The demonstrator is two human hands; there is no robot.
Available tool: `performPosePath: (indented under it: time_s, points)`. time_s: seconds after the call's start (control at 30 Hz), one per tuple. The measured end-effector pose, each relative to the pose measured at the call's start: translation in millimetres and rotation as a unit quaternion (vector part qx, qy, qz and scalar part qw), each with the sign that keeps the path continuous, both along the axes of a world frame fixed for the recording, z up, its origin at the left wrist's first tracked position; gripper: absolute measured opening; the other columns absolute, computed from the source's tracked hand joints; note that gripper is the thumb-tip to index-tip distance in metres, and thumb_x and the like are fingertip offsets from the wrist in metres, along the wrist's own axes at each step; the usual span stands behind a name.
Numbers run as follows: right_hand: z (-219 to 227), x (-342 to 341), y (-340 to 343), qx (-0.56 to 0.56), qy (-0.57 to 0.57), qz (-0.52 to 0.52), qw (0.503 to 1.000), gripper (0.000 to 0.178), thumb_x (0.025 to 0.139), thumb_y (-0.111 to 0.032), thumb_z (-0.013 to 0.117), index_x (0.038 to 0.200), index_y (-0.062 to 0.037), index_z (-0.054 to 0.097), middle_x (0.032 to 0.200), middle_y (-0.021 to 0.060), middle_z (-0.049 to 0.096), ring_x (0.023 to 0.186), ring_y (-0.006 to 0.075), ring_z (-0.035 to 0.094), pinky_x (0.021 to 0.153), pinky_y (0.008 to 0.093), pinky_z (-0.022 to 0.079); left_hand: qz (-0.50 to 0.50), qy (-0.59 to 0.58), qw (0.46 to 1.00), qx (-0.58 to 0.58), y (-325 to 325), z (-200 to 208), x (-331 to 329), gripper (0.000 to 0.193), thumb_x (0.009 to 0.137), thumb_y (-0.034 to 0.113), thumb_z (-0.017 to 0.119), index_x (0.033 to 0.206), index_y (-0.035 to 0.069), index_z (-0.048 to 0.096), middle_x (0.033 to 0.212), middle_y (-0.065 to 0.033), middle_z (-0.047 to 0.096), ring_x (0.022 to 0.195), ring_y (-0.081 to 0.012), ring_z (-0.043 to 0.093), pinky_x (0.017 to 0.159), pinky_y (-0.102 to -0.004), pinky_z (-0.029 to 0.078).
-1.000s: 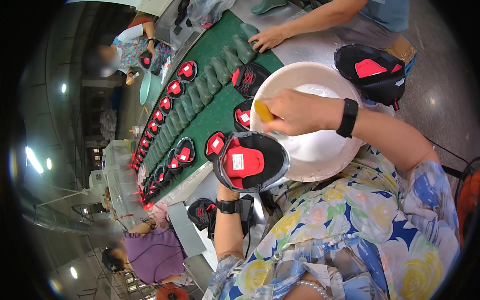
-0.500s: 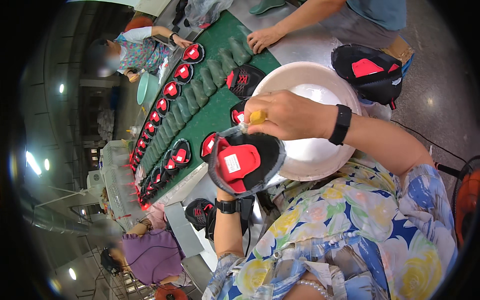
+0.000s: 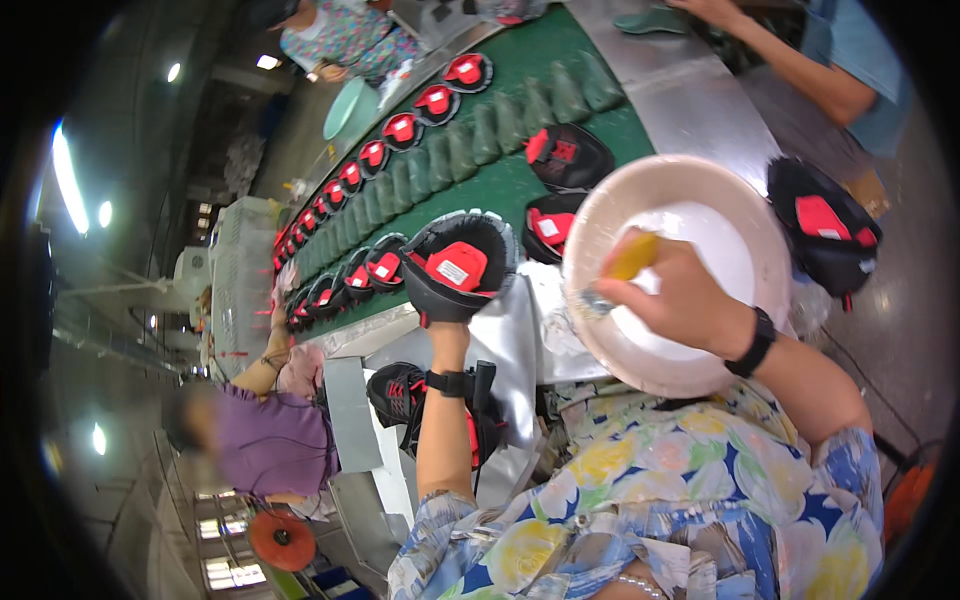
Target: Applying white glue to shoe sole components using a brush at a manufacturing station.
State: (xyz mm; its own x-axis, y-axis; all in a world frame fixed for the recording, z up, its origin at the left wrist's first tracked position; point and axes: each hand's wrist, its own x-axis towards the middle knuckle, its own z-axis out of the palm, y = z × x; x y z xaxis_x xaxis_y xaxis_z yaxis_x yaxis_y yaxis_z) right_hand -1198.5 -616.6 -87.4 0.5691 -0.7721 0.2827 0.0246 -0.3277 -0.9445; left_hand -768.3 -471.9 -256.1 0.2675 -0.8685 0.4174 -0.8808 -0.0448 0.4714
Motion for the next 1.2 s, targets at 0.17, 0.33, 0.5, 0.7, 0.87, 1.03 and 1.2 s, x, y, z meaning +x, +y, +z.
performPosePath:
  time_s: [0.17, 0.33, 0.5, 0.7, 0.87, 1.03, 1.2]
  points:
    - [-21, -26, -17, 0.028, 0.066, -0.055, 0.996, 0.012, 0.086, -0.008, 0.074, 0.089, -0.0016, 0.065, 0.085, 0.0091, 0.07, 0.08, 0.017, 0.068, 0.075, 0.0296, 0.051, 0.058, 0.647, 0.755, -0.096, -57, 23, 23, 0.02, 0.1, 0.009, 0.058, 0.119, 0.013, 0.056, 0.11, -0.0054, 0.064, 0.084, -0.0184, 0.061, 0.07, -0.0318, 0.053]
    - [-30, -29, -21, 0.116, 0.102, -0.073, 0.985, 0.011, 0.086, -0.007, 0.072, 0.09, -0.0011, 0.064, 0.087, 0.0095, 0.07, 0.083, 0.0163, 0.068, 0.076, 0.029, 0.051, 0.086, 0.681, 0.721, -0.1, -94, -6, 81, 0.03, 0.104, 0.01, 0.049, 0.132, 0.018, 0.044, 0.126, -0.0078, 0.057, 0.11, -0.0233, 0.06, 0.09, -0.037, 0.056]
    - [-33, -17, -35, 0.146, 0.122, -0.053, 0.98, 0.012, 0.086, -0.008, 0.072, 0.09, -0.001, 0.064, 0.087, 0.0091, 0.07, 0.083, 0.0165, 0.068, 0.076, 0.0294, 0.051, 0.395, 0.555, 0.729, -0.068, -78, -47, 173, 0.046, 0.093, 0.001, 0.049, 0.138, 0.012, 0.046, 0.119, -0.0099, 0.059, 0.092, -0.0246, 0.063, 0.073, -0.0389, 0.054]
    - [-46, -31, -47, 0.112, 0.217, -0.062, 0.968, 0.014, 0.087, -0.009, 0.072, 0.092, 0.0004, 0.063, 0.088, 0.0093, 0.069, 0.081, 0.0172, 0.068, 0.076, 0.0298, 0.051, 0.291, 0.373, 0.82, 0.323, -115, -3, 107, 0.069, 0.08, 0.046, 0.08, 0.119, -0.008, 0.066, 0.104, -0.0152, 0.071, 0.092, -0.0245, 0.067, 0.084, -0.0374, 0.051]
    - [-50, -22, -48, 0.069, 0.225, -0.002, 0.972, 0.016, 0.087, -0.011, 0.072, 0.093, 0.001, 0.063, 0.087, 0.0108, 0.068, 0.077, 0.0186, 0.067, 0.071, 0.0287, 0.051, 0.186, 0.208, 0.939, 0.198, -87, -3, 55, 0.033, 0.084, 0.018, 0.077, 0.098, -0.002, 0.054, 0.083, -0.014, 0.067, 0.074, -0.0219, 0.065, 0.071, -0.034, 0.052]
    - [-57, -32, -46, 0.081, 0.237, -0.008, 0.968, 0.017, 0.087, -0.011, 0.073, 0.088, 0.0005, 0.061, 0.085, 0.012, 0.067, 0.075, 0.0235, 0.067, 0.068, 0.0322, 0.052, 0.008, 0.01, 0.998, -0.062, -62, 60, -85, 0.052, 0.07, -0.009, 0.059, 0.122, -0.002, 0.055, 0.119, -0.0219, 0.064, 0.115, -0.0403, 0.059, 0.103, -0.0444, 0.045]
    - [-71, -23, -26, -0.03, 0.215, 0.106, 0.97, 0.017, 0.088, -0.014, 0.071, 0.09, -0.0007, 0.06, 0.089, 0.0164, 0.066, 0.08, 0.0351, 0.066, 0.073, 0.0415, 0.052, -0.284, -0.066, 0.943, 0.162, 24, 57, -148, 0.045, 0.078, 0.007, 0.069, 0.121, 0.002, 0.057, 0.122, -0.0226, 0.06, 0.118, -0.0435, 0.057, 0.102, -0.0502, 0.047]
